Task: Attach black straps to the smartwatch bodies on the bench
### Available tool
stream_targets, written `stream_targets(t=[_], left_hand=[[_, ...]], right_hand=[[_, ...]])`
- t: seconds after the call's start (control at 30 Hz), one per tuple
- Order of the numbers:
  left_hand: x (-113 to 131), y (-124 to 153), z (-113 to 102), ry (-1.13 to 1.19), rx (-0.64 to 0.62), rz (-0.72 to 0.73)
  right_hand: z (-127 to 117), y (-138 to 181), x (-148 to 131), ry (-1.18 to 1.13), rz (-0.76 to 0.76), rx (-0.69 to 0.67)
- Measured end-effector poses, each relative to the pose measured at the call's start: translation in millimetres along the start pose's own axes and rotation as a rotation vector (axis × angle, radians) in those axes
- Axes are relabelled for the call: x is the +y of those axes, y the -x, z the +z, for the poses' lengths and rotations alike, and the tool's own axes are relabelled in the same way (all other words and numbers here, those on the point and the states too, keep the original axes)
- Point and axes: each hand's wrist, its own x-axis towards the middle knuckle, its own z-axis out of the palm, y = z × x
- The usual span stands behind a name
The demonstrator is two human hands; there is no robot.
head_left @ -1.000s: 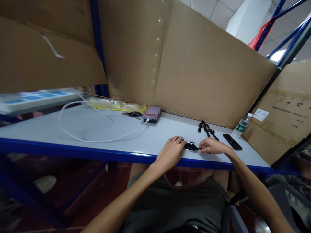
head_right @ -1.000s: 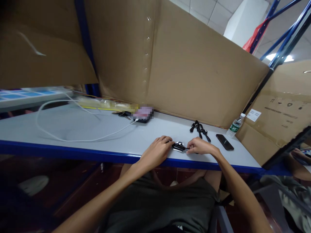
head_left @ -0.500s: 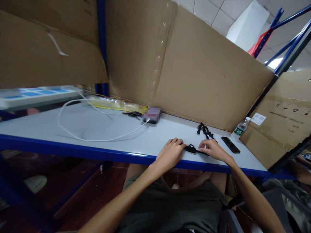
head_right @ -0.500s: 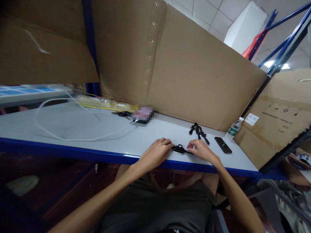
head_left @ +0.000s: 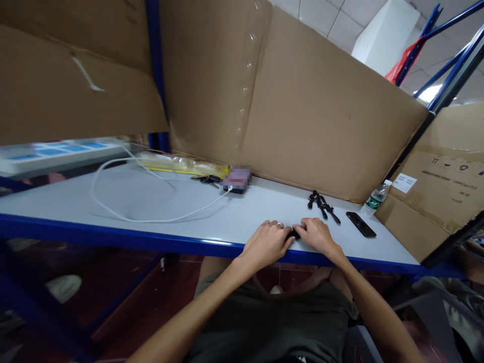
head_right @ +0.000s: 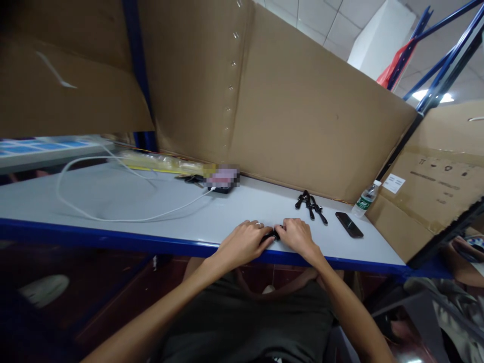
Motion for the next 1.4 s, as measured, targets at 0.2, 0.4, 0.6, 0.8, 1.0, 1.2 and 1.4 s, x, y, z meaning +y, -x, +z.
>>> stream_targets(t=[0.2,0.4,0.6,0.8,1.0,1.2,1.4], left_hand=[[2,0,-9,0.025,-0.093,-0.036],[3,1,-9,0.014,-0.098,-0.050],[0,0,-6,0.012,-0.095,-0.049],[-2,0,-2,0.015,-0.081,-0.026],[0,1,-4,0.022,-0.093,-0.046],[1,0,-7,0.028,-0.101,-0.038],[1,0,-7,0.028,-0.107,-0.026]], right_hand=[[12,8,-9,0.082,0.032,0.051],[16,9,-10,0.041,0.009,0.045],[22,10,-9,0.029,0.012,0.101],[23,9,-10,0.066,-0.031,0.095],[21,12,-14,0.069,0.010,0.109],[21,16,-18,0.038,0.100,0.185],[27,11,-11,0.086,-0.023,0.273]])
